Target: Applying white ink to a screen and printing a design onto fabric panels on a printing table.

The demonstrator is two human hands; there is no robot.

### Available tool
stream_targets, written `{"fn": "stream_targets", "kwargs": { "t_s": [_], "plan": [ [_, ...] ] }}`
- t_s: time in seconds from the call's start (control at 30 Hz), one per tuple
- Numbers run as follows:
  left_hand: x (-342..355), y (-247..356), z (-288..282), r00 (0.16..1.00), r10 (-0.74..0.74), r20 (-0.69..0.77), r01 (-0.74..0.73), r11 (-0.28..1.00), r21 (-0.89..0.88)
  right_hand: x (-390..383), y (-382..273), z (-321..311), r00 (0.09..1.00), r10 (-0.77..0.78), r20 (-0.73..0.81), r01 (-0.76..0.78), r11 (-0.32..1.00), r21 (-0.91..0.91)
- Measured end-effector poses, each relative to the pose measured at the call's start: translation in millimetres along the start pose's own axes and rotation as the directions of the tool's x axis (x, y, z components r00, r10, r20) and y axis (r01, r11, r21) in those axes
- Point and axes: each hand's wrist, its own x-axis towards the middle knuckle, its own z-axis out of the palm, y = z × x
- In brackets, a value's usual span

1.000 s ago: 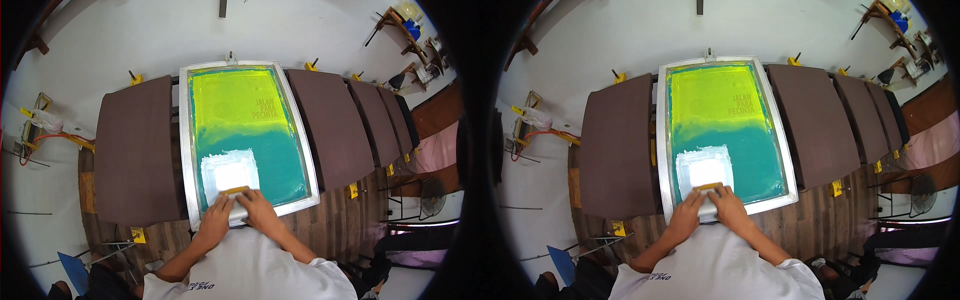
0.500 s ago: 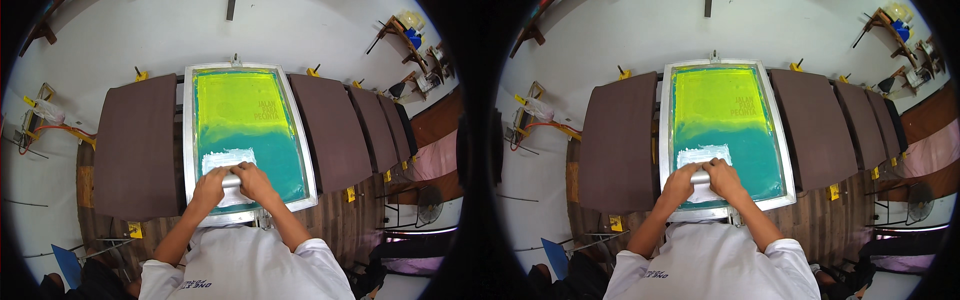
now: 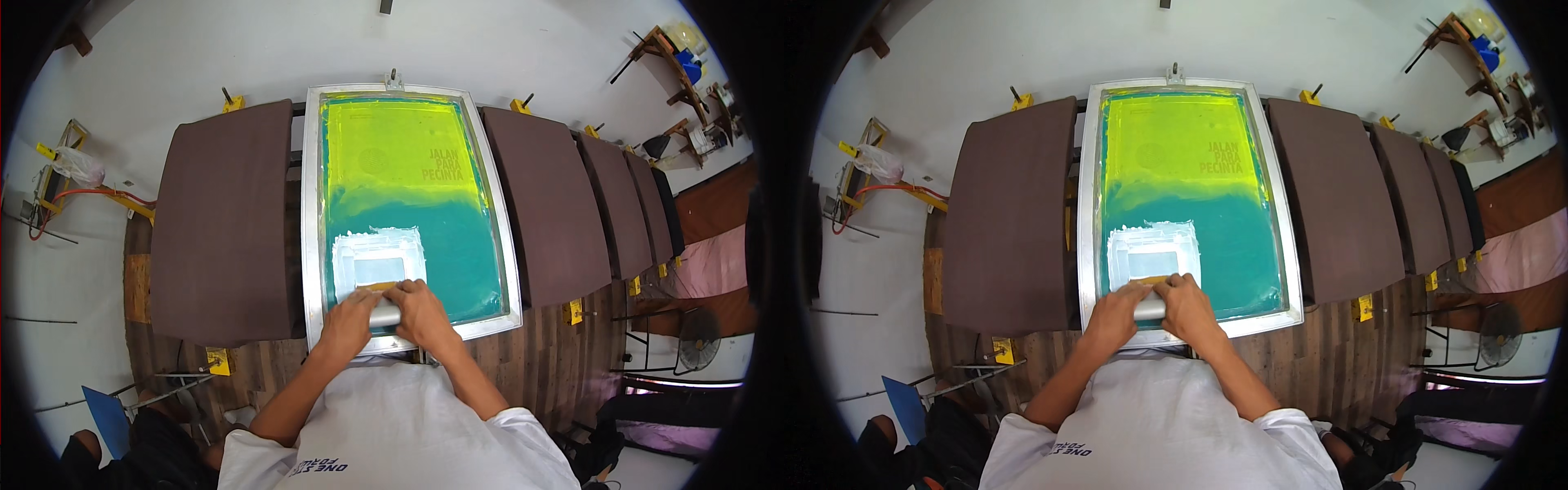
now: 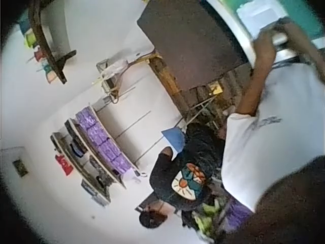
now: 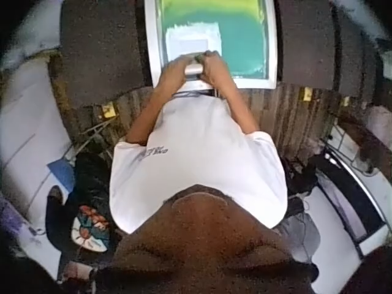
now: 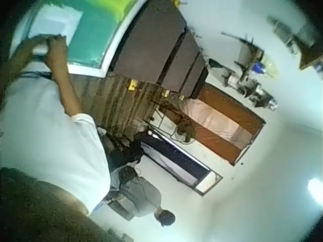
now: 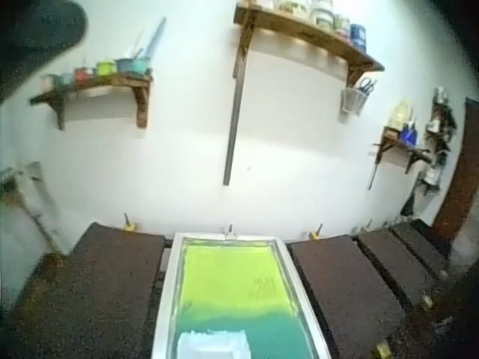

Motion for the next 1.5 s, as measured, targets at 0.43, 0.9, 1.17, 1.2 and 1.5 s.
{"fn": "stream_targets", "kwargs": {
  "t_s": [0.43,0.9,1.17,1.2,1.5],
  "plan": [
    [10.1,8.6,-31.7,0.962,-0.009,0.273,-0.004,0.999,0.046,3.4,-16.4,-35.3,0.977,0.043,0.209,-0.03,0.997,-0.065],
    [-23.5,21.0,-22.7,0.997,-0.01,0.079,0.016,0.997,-0.074,-23.8,-18.9,-16.7,0.996,-0.033,0.079,0.037,0.997,-0.06],
    [76.8,-22.0,-36.9,0.995,0.006,0.096,-0.008,1.0,0.028,85.4,20.7,-28.9,0.99,-0.002,0.142,0.022,0.991,-0.135],
    [78.5,-22.2,-37.8,0.995,0.011,0.104,-0.012,1.0,0.01,87.1,19.3,-30.8,0.987,0.019,0.159,0.005,0.989,-0.149],
    [34.2,-4.1,-16.5,1.0,0.001,-0.018,-0.002,0.999,-0.034,39.9,10.1,-6.9,0.999,0.033,0.029,-0.029,0.993,-0.118]
  ]
}}
